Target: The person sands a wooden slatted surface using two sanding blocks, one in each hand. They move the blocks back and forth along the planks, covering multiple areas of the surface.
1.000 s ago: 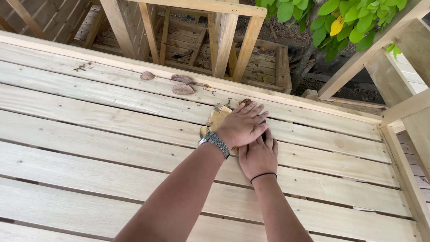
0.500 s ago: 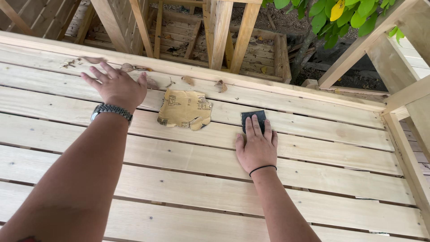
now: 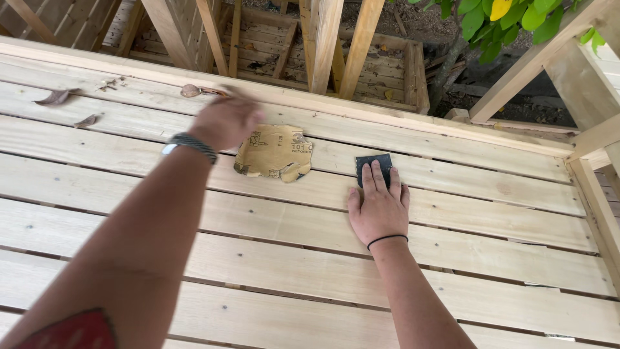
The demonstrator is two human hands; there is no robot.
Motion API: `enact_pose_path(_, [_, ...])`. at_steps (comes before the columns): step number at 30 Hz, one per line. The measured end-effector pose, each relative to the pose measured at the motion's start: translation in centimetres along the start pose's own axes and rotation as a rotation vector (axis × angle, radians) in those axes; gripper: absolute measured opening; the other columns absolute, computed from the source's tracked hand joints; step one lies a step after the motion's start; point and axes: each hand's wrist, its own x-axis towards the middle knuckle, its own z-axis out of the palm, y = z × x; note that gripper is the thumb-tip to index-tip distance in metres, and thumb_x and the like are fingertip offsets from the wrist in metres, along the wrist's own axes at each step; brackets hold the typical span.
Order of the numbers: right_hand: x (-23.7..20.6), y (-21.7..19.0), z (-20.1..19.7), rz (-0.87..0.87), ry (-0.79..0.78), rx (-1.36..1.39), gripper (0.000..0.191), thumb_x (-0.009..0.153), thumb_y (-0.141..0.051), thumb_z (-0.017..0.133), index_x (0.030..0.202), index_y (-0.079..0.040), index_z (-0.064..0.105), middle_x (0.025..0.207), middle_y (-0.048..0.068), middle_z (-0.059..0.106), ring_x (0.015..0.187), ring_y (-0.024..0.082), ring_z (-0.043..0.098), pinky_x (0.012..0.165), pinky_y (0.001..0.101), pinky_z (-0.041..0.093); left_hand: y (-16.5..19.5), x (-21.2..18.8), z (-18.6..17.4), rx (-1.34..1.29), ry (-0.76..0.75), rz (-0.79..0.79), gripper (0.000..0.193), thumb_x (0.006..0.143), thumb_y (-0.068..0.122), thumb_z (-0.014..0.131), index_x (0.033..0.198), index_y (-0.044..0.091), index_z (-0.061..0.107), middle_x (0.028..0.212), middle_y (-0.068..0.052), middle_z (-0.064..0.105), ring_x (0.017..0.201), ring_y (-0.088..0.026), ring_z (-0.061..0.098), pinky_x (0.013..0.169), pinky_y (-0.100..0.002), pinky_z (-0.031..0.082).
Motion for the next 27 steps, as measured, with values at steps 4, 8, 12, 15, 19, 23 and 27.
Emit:
enact_pose_path(4, [0.1,-0.1,0.0,0.012,-0.015,0.003,0.065,0.097,-0.048,0.034,0.154,-0.016,0.037,0.164,0.001,0.03,0.151,0.033,0.022,0.121,0.0517,0.016,-4.8,-2.8,-1.7,0.202,-0.001,-0.63,0.076,0.103,0.061,0.012,0.158,0.009,0.022,0.164,-0.017,0.016,0.151,-0.039,0.012,0.119,-0.06,0.006])
enact_pose_path(8, [0.3,-0.1,-0.4,0.006,-0.015,-0.021,0.066,0.098,-0.049,0.032,0.156,-0.017,0.035,0.165,0.001,0.029,0.151,0.033,0.021,0.122,0.0516,0.015,0.9,-3.0,0.3,0.014,0.056,-0.069,0.073,0.102,0.062,0.011,0.16,0.019,0.015,0.17,-0.006,0.006,0.157,-0.024,0.002,0.125,-0.05,0.005])
enact_pose_path(12, [0.4,-0.6,-0.5,0.027,-0.05,-0.036,0.067,0.098,-0.053,0.03,0.157,-0.022,0.031,0.166,0.003,0.024,0.151,0.03,0.019,0.122,0.0509,0.013,8.5,-4.0,3.9,0.196,-0.071,0.374,0.071,0.101,0.059,0.012,0.161,0.021,0.011,0.17,-0.006,0.001,0.155,-0.021,0.002,0.124,-0.04,0.004])
enact_pose_path(15, [0.5,-0.7,-0.6,0.049,-0.091,-0.054,0.069,0.097,-0.056,0.029,0.158,-0.024,0.029,0.166,0.001,0.022,0.152,0.028,0.019,0.122,0.0501,0.012,9.8,-4.7,5.4,0.166,-0.128,0.27,0.072,0.103,0.058,0.008,0.162,0.017,0.004,0.169,-0.008,-0.001,0.155,-0.022,0.0,0.125,-0.04,0.005])
enact_pose_path(19, [1.0,1.2,-1.7,0.089,-0.165,-0.073,0.066,0.098,-0.056,0.024,0.158,-0.028,0.027,0.167,-0.004,0.021,0.153,0.024,0.019,0.123,0.0525,0.009,2.9,-4.9,4.5,0.012,-0.025,0.124,0.069,0.104,0.049,0.004,0.161,0.011,0.001,0.17,-0.008,0.0,0.156,-0.021,0.001,0.125,-0.038,0.007])
enact_pose_path(23, [1.8,1.5,-3.0,0.208,-0.119,-0.068,0.069,0.099,-0.056,0.025,0.158,-0.02,0.03,0.167,0.003,0.022,0.154,0.025,0.019,0.126,0.0522,0.007,-4.2,-6.2,3.8,-0.072,0.034,-0.042,0.074,0.101,0.05,0.011,0.162,0.009,0.005,0.17,-0.013,-0.003,0.154,-0.025,0.002,0.125,-0.039,0.009])
enact_pose_path(27, [3.0,-5.3,-0.8,-0.001,-0.066,-0.049,0.077,0.102,-0.056,0.024,0.156,-0.001,0.027,0.163,0.022,0.021,0.153,0.032,0.019,0.123,0.0444,0.014,0.4,-5.6,5.4,0.015,-0.036,-0.024,0.071,0.101,0.048,0.01,0.162,0.011,0.01,0.17,-0.008,-0.001,0.155,-0.028,0.0,0.126,-0.045,0.007])
